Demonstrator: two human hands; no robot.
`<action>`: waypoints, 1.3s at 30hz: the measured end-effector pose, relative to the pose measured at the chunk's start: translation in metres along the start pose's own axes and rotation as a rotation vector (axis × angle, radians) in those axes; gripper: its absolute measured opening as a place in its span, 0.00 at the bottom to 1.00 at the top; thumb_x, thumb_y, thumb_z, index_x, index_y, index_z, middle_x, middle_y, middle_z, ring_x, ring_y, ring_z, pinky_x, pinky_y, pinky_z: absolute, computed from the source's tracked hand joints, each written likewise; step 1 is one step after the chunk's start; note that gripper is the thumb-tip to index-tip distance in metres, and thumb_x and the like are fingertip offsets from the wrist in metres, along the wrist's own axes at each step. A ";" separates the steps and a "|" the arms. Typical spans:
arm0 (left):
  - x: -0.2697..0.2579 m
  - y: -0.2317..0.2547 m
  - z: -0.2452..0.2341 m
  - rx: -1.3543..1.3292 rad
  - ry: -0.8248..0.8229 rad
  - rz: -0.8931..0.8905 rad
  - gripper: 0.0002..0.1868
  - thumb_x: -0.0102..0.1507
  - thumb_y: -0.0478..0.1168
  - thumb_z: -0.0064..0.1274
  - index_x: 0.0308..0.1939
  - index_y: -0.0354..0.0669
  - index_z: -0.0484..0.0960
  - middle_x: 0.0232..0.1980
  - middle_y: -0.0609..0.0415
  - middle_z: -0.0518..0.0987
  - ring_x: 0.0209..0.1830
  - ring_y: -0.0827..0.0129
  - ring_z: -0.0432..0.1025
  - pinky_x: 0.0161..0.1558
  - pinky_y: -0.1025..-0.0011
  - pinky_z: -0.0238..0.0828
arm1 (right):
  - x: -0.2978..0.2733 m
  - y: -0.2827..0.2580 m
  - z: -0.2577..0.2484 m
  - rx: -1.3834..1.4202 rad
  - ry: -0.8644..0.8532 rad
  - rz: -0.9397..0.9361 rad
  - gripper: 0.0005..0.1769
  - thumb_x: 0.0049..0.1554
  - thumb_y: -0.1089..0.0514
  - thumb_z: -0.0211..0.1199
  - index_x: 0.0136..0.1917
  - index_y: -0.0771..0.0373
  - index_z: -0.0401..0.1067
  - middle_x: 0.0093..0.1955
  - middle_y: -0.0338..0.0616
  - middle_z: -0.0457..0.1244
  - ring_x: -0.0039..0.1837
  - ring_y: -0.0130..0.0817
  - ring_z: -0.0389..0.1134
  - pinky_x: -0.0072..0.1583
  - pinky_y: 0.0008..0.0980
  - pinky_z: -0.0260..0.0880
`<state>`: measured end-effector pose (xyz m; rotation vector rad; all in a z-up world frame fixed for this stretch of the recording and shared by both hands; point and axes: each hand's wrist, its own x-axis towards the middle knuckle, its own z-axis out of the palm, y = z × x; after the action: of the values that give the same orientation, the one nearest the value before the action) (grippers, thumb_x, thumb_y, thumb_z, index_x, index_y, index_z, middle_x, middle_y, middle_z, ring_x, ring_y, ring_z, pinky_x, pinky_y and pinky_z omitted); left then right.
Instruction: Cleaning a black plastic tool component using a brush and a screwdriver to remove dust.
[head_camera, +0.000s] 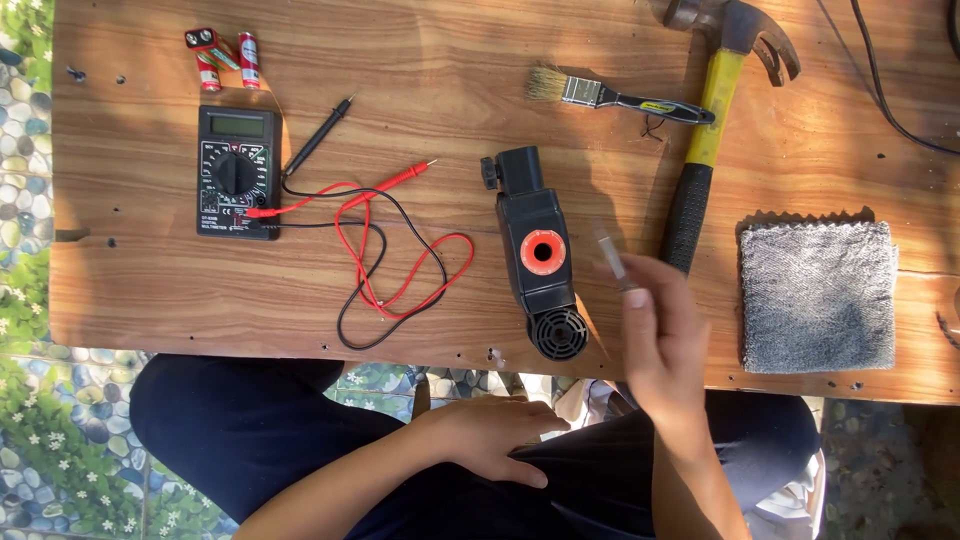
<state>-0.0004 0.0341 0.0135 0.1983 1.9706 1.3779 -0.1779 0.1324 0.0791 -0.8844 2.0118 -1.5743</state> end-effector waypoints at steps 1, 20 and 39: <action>0.001 -0.001 0.001 -0.005 0.000 0.005 0.42 0.63 0.61 0.43 0.76 0.45 0.59 0.72 0.49 0.66 0.70 0.51 0.61 0.61 0.55 0.62 | -0.001 0.010 -0.004 -0.006 -0.003 0.003 0.14 0.70 0.58 0.44 0.63 0.69 0.62 0.45 0.44 0.68 0.26 0.18 0.49 0.29 0.21 0.48; -0.053 0.024 -0.037 0.007 0.935 0.535 0.11 0.66 0.41 0.56 0.51 0.48 0.83 0.46 0.55 0.83 0.42 0.61 0.79 0.42 0.66 0.77 | -0.003 0.025 -0.020 -0.067 0.100 -0.162 0.07 0.61 0.65 0.64 0.53 0.69 0.72 0.41 0.49 0.68 0.35 0.24 0.64 0.40 0.22 0.64; -0.028 -0.003 -0.042 0.293 1.560 0.376 0.19 0.59 0.34 0.64 0.54 0.41 0.85 0.55 0.46 0.82 0.45 0.53 0.79 0.43 0.62 0.80 | -0.001 0.042 -0.030 0.039 0.029 -0.394 0.09 0.55 0.62 0.63 0.42 0.73 0.73 0.35 0.52 0.63 0.26 0.22 0.62 0.30 0.21 0.65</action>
<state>-0.0053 -0.0132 0.0308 -0.6157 3.5344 1.6177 -0.2069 0.1597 0.0468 -1.3106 1.9004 -1.8305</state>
